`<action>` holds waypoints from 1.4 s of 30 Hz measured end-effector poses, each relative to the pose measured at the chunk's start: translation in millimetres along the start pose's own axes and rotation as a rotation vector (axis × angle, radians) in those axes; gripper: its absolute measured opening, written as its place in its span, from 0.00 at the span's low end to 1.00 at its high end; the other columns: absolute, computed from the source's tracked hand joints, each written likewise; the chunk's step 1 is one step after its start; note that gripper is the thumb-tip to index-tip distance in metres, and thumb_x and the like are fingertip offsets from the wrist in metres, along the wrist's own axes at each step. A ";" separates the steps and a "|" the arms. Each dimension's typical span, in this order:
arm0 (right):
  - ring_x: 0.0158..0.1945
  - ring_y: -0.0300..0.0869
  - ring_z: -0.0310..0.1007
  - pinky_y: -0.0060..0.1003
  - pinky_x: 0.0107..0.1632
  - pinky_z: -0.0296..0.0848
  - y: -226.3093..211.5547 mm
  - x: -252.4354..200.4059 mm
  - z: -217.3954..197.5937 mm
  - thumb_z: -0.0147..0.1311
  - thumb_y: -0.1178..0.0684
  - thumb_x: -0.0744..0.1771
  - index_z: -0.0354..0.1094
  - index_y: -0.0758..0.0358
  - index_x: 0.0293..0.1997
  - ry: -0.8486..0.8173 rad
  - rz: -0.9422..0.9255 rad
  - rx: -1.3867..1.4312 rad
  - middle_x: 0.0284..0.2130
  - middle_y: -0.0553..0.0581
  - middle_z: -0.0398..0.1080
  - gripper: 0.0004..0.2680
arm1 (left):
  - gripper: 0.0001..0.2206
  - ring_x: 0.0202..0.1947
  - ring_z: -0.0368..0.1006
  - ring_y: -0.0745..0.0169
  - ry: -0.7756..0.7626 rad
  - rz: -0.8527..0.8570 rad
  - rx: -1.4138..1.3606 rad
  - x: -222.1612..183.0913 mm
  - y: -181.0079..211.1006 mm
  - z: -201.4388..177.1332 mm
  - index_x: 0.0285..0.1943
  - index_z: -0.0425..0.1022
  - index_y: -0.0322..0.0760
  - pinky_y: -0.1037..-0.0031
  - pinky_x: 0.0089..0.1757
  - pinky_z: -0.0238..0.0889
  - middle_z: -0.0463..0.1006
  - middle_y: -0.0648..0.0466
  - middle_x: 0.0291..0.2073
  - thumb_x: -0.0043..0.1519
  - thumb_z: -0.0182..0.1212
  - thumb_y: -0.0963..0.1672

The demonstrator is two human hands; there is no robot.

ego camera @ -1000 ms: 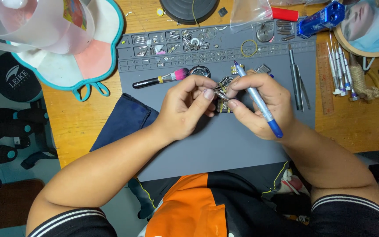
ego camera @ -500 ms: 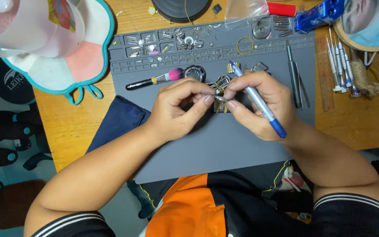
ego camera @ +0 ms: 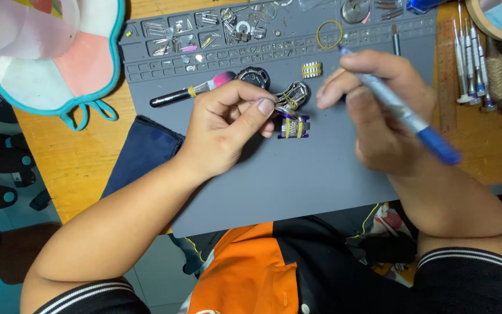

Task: Applying blue ink to the inner rim of a watch case using a marker pen.

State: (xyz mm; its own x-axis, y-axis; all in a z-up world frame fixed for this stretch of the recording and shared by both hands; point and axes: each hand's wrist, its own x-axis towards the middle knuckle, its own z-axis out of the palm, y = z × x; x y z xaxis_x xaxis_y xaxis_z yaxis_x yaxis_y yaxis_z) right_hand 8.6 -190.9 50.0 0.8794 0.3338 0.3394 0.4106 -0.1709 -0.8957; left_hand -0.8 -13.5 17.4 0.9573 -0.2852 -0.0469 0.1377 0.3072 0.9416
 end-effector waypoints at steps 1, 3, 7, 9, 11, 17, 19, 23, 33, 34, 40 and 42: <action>0.28 0.48 0.64 0.41 0.39 0.68 4.4 -1.1 -0.7 0.33 0.53 0.66 0.48 0.70 0.43 0.010 -0.062 0.055 0.23 0.63 0.61 0.09 | 0.03 0.20 0.64 0.70 0.001 0.003 -0.023 0.5 -0.5 -0.1 0.32 0.64 0.31 0.85 0.27 0.62 0.66 0.54 0.20 0.54 0.48 0.40; 0.31 0.48 0.64 0.40 0.40 0.69 5.0 2.4 -0.6 0.34 0.54 0.65 0.51 0.71 0.40 0.009 -0.133 0.013 0.25 0.62 0.61 0.08 | 0.03 0.20 0.64 0.70 0.004 -0.003 -0.023 1.6 0.0 -0.3 0.31 0.64 0.31 0.85 0.27 0.62 0.66 0.53 0.20 0.54 0.48 0.40; 0.36 0.52 0.68 0.39 0.39 0.71 5.2 -0.4 -1.0 0.36 0.56 0.64 0.53 0.71 0.37 -0.047 -0.098 0.054 0.29 0.66 0.61 0.07 | 0.04 0.20 0.64 0.69 0.020 -0.011 -0.028 1.2 -1.2 0.2 0.31 0.64 0.32 0.84 0.26 0.62 0.66 0.52 0.20 0.54 0.48 0.40; 0.35 0.53 0.68 0.40 0.39 0.70 1.4 2.2 -0.2 0.34 0.54 0.64 0.52 0.72 0.35 -0.063 -0.075 0.026 0.30 0.69 0.62 0.08 | 0.04 0.20 0.64 0.69 0.021 -0.009 -0.017 1.6 -1.3 0.4 0.31 0.64 0.32 0.85 0.26 0.62 0.66 0.52 0.20 0.54 0.48 0.40; 0.34 0.54 0.68 0.41 0.38 0.68 0.7 3.0 0.3 0.33 0.53 0.64 0.52 0.73 0.34 -0.081 -0.051 -0.001 0.30 0.71 0.63 0.09 | 0.03 0.20 0.64 0.70 0.024 -0.009 -0.006 1.2 -1.4 0.3 0.32 0.64 0.31 0.85 0.26 0.62 0.66 0.52 0.20 0.54 0.48 0.40; 0.36 0.57 0.69 0.40 0.37 0.71 9.1 0.6 -3.2 0.34 0.55 0.64 0.53 0.73 0.34 -0.157 -0.076 0.041 0.30 0.72 0.63 0.08 | 0.03 0.20 0.64 0.70 0.024 -0.015 -0.003 1.4 -0.6 -0.1 0.31 0.64 0.31 0.85 0.27 0.62 0.66 0.53 0.22 0.54 0.48 0.40; 0.39 0.59 0.70 0.42 0.39 0.74 13.3 -2.3 -5.7 0.34 0.55 0.64 0.52 0.71 0.37 -0.199 -0.072 0.109 0.29 0.66 0.61 0.07 | 0.03 0.19 0.63 0.71 0.012 -0.013 0.005 1.7 -0.8 -0.5 0.31 0.63 0.32 0.86 0.26 0.61 0.66 0.53 0.19 0.55 0.48 0.40; 0.36 0.53 0.69 0.35 0.37 0.70 8.2 1.3 -6.0 0.33 0.55 0.63 0.54 0.75 0.36 -0.243 -0.062 0.024 0.33 0.73 0.63 0.10 | 0.03 0.19 0.64 0.73 -0.013 -0.004 0.075 1.4 1.4 -0.6 0.32 0.63 0.32 0.88 0.25 0.58 0.65 0.53 0.15 0.55 0.47 0.40; 0.34 0.49 0.64 0.34 0.38 0.66 13.9 -2.6 -5.4 0.35 0.56 0.63 0.51 0.71 0.37 -0.162 -0.188 0.001 0.27 0.66 0.60 0.07 | 0.03 0.22 0.65 0.69 -0.016 0.037 0.056 0.4 0.8 -0.3 0.33 0.63 0.30 0.85 0.28 0.61 0.66 0.52 0.21 0.55 0.47 0.39; 0.33 0.48 0.63 0.34 0.36 0.66 14.0 -2.6 -4.6 0.33 0.57 0.64 0.47 0.70 0.39 -0.134 -0.195 0.015 0.26 0.68 0.59 0.06 | 0.03 0.23 0.65 0.68 -0.025 0.070 0.078 0.5 1.0 -0.6 0.34 0.63 0.30 0.85 0.29 0.61 0.66 0.51 0.23 0.56 0.46 0.39; 0.37 0.46 0.65 0.30 0.42 0.67 -0.1 -1.3 -1.1 0.41 0.57 0.61 0.46 0.76 0.41 -0.125 0.097 0.010 0.34 0.69 0.61 0.12 | 0.04 0.22 0.63 0.66 -0.016 0.246 0.273 -0.9 7.6 0.9 0.33 0.64 0.27 0.85 0.24 0.52 0.65 0.45 0.28 0.55 0.46 0.38; 0.40 0.47 0.64 0.30 0.44 0.68 3.6 -2.2 -0.8 0.44 0.56 0.59 0.45 0.75 0.43 -0.152 0.136 0.109 0.35 0.69 0.59 0.15 | 0.03 0.24 0.64 0.62 -0.011 0.347 0.392 -1.4 9.4 0.5 0.33 0.65 0.27 0.81 0.28 0.55 0.66 0.45 0.28 0.54 0.47 0.38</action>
State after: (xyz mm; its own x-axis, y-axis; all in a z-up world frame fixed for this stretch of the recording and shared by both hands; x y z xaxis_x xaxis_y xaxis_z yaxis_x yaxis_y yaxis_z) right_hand 8.4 -193.0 46.3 0.8749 0.4521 0.1735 0.2551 -0.1257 -0.9587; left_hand -0.9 -10.7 26.5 0.9268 -0.2371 0.2911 -0.2942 0.0234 0.9555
